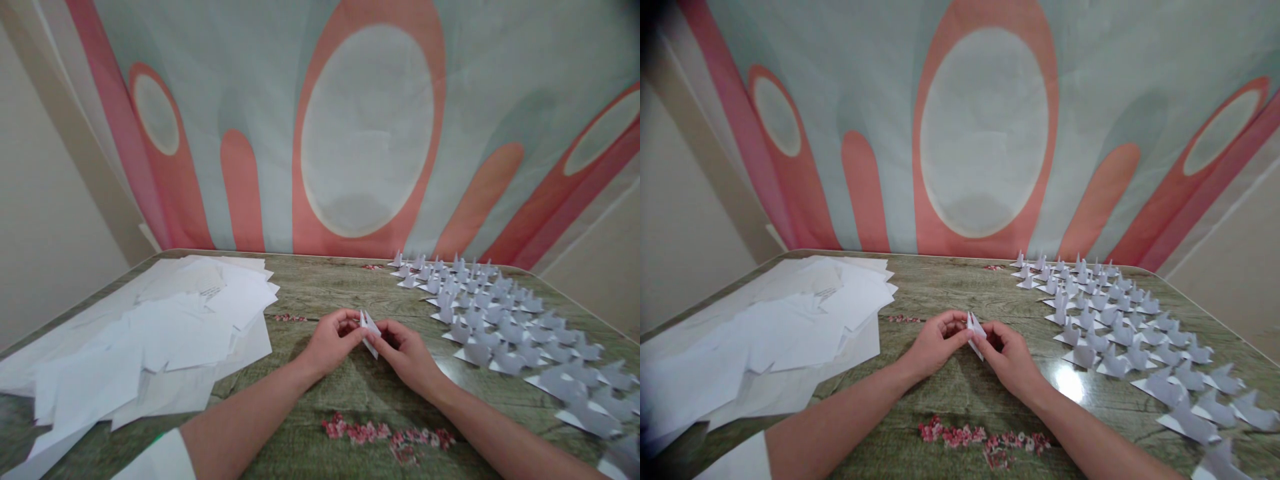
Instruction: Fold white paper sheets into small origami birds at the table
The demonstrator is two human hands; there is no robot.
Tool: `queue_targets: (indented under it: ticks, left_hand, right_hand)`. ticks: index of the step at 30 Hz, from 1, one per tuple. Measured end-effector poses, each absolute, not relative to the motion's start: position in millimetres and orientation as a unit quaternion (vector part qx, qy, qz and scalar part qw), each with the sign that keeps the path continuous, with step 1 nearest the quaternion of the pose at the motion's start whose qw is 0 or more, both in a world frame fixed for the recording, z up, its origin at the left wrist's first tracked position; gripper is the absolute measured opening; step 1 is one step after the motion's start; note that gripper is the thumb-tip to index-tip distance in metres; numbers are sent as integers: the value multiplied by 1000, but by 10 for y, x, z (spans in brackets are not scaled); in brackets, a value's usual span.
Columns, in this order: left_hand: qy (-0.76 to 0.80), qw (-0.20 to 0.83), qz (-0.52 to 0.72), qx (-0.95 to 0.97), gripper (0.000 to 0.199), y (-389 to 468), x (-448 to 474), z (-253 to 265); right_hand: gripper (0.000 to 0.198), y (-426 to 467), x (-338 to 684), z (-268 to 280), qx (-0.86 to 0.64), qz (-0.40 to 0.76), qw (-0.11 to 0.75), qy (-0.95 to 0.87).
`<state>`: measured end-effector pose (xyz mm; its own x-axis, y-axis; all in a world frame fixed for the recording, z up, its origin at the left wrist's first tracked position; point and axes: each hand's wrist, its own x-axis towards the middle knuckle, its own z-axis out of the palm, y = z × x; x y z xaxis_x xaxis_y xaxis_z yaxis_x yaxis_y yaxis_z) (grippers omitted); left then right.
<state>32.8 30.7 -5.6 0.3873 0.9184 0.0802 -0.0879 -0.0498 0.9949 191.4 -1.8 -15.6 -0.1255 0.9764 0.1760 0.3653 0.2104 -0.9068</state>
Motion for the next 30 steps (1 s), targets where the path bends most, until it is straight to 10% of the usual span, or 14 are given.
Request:
queue_targets:
  ticks: [30]
  left_hand:
    - [370,498,391,680,14,315,305,-92]
  right_hand:
    - [30,17,1940,-185,-493,428,417,-632]
